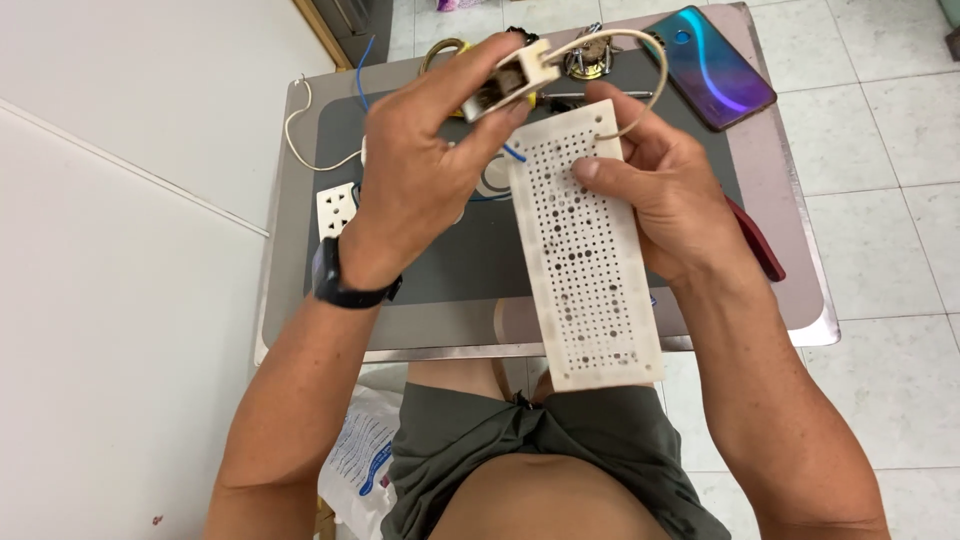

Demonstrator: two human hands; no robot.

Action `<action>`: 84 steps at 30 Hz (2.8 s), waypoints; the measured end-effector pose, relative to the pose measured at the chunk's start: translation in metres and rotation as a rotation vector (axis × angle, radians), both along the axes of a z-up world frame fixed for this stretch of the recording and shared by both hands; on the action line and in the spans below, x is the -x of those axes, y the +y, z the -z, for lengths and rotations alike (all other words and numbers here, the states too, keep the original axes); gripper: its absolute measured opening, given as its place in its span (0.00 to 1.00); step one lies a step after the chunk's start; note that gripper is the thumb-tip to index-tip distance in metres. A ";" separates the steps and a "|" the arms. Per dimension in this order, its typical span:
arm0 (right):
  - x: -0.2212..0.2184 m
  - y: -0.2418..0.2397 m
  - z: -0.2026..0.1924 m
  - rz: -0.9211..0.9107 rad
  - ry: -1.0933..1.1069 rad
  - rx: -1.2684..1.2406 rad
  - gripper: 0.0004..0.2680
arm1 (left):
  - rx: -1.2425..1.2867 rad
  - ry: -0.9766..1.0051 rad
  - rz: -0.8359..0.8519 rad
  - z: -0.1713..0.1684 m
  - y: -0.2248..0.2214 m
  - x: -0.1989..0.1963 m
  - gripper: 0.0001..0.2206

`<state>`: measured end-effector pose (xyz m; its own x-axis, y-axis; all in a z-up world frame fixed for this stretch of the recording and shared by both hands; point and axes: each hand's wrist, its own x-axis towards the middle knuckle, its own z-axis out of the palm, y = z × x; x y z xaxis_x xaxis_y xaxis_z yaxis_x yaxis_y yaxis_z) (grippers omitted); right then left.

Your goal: Disassembling electrical components from a perforated panel using a screwdriver and pliers.

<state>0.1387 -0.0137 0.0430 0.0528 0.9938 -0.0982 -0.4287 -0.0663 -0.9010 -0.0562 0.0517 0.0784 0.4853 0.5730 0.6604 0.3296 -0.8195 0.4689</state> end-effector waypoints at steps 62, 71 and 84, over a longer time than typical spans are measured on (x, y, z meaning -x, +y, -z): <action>0.053 -0.168 0.039 -0.071 0.006 -0.003 0.23 | 0.596 -0.127 0.358 0.037 -0.126 0.039 0.17; 0.044 -0.146 0.038 -0.009 -0.011 -0.035 0.20 | 0.351 -0.003 0.274 0.026 -0.121 0.037 0.13; 0.044 -0.115 0.057 0.092 -0.307 -0.085 0.19 | 0.224 0.051 0.168 0.055 -0.081 0.024 0.12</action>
